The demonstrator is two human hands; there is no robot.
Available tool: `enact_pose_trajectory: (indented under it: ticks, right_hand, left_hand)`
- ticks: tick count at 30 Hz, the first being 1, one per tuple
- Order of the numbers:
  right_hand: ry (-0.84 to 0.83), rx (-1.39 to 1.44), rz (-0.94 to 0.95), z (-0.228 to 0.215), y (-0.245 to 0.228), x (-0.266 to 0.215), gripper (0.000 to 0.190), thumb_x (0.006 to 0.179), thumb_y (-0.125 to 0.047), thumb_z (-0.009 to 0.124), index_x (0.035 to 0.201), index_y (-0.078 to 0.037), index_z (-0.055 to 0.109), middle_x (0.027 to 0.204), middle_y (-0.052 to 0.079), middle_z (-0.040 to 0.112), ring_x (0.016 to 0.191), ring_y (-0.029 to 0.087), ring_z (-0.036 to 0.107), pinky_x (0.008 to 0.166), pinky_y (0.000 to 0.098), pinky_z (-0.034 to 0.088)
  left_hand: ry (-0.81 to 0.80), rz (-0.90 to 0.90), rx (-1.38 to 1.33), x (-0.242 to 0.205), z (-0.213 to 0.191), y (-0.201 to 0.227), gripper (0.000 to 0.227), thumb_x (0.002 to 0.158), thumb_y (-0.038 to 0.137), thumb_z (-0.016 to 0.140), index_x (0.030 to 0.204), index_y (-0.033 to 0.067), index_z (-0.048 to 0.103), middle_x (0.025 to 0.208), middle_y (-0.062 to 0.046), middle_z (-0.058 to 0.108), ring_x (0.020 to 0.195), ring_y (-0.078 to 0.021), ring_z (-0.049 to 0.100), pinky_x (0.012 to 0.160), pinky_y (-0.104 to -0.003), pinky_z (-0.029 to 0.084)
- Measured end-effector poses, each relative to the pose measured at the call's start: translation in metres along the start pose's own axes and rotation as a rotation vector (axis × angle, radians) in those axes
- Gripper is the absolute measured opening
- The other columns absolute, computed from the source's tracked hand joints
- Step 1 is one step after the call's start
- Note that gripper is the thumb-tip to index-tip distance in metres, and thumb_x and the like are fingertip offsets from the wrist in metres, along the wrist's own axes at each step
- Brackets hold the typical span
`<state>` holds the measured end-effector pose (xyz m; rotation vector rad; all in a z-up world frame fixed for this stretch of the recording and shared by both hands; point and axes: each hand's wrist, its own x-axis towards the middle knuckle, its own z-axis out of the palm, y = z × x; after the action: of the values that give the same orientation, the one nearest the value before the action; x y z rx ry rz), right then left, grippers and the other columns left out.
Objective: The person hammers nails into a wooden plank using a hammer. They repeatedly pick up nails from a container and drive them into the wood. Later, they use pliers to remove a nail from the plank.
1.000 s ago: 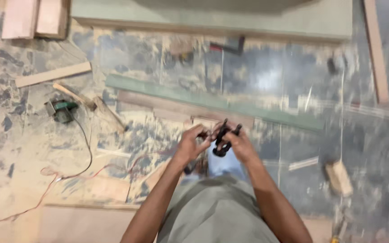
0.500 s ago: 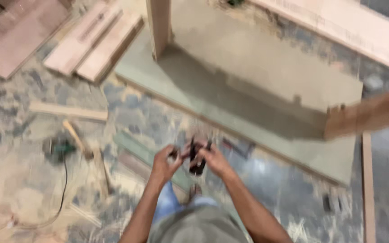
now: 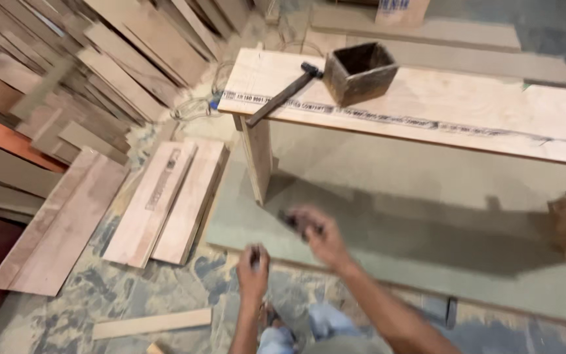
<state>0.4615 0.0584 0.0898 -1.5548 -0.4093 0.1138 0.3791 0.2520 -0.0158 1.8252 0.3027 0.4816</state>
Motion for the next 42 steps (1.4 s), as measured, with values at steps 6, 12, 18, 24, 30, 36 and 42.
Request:
enact_pose_trajectory:
  ticks: [6,12,18,24,30,36,42]
  right_hand:
    - [0.197,0.64,0.052,-0.032,-0.061,0.212,0.043,0.102,-0.02,0.054,0.14,-0.003,0.047,0.129,0.018,0.063,0.109,0.027,0.072,0.092,0.048,0.066]
    - [0.367,0.235,-0.218,-0.048,-0.024,0.427,0.061,0.108,-0.031,0.058,0.161,-0.013,0.034,0.152,0.015,0.047,0.128,0.025,0.052,0.104,0.0496,0.059]
    - [0.389,0.159,-0.271,-0.057,0.068,0.56,0.049,0.117,-0.026,0.05,0.162,-0.013,0.037,0.157,0.017,0.042,0.138,0.028,0.05,0.111,0.0477,0.054]
    - [0.418,0.035,-0.157,-0.036,0.089,0.575,0.058,0.113,-0.025,0.046,0.166,-0.011,0.03,0.158,0.015,0.042,0.145,0.028,0.051,0.117,0.0467,0.059]
    - [0.514,-0.226,-0.076,-0.021,0.051,0.596,0.043,0.115,-0.03,0.053,0.15,-0.004,0.048,0.128,0.011,0.054,0.11,0.018,0.055,0.09,0.0338,0.051]
    - [0.567,-0.205,-0.121,-0.017,0.053,0.637,0.032,0.113,-0.028,0.048,0.099,-0.002,0.057,0.087,0.005,0.058,0.078,0.014,0.055,0.071,0.0325,0.043]
    - [0.668,-0.041,-0.052,-0.031,0.095,0.657,0.032,0.111,-0.022,0.052,0.086,-0.002,0.049,0.073,0.005,0.053,0.063,0.015,0.049,0.06,0.032,0.041]
  left_hand:
    - [-0.095,0.043,-0.144,0.215,0.003,0.038,0.012,0.102,0.011,0.063,0.096,0.0008,0.065,0.077,-0.001,0.062,0.071,-0.0078,0.056,0.066,-0.024,0.048]
    - [-0.107,0.123,-0.218,0.414,0.055,0.045,0.01,0.105,0.008,0.058,0.105,-0.0003,0.065,0.095,-0.006,0.069,0.086,-0.0115,0.066,0.08,-0.027,0.054]
    - [-0.162,0.172,0.01,0.556,0.127,0.036,0.021,0.097,-0.003,0.058,0.117,-0.0019,0.067,0.113,-0.016,0.068,0.107,-0.0272,0.068,0.096,-0.038,0.056]
    - [-0.237,0.124,0.078,0.618,0.167,0.017,0.038,0.101,-0.001,0.056,0.138,-0.0018,0.053,0.146,-0.028,0.046,0.14,-0.0388,0.043,0.114,-0.044,0.049]
    - [-0.339,-0.257,0.139,0.661,0.206,0.005,0.053,0.1,0.022,0.058,0.142,-0.0083,0.047,0.134,-0.029,0.055,0.119,-0.0422,0.062,0.101,-0.043,0.052]
    - [-0.477,-0.897,0.233,0.691,0.228,0.013,0.069,0.092,0.06,0.052,0.101,-0.0048,0.074,0.094,-0.021,0.078,0.089,-0.0353,0.079,0.084,-0.046,0.059]
    - [-0.276,-0.693,0.442,0.681,0.239,0.014,0.051,0.088,0.048,0.056,0.094,0.0023,0.079,0.095,-0.022,0.077,0.089,-0.0378,0.074,0.084,-0.048,0.057]
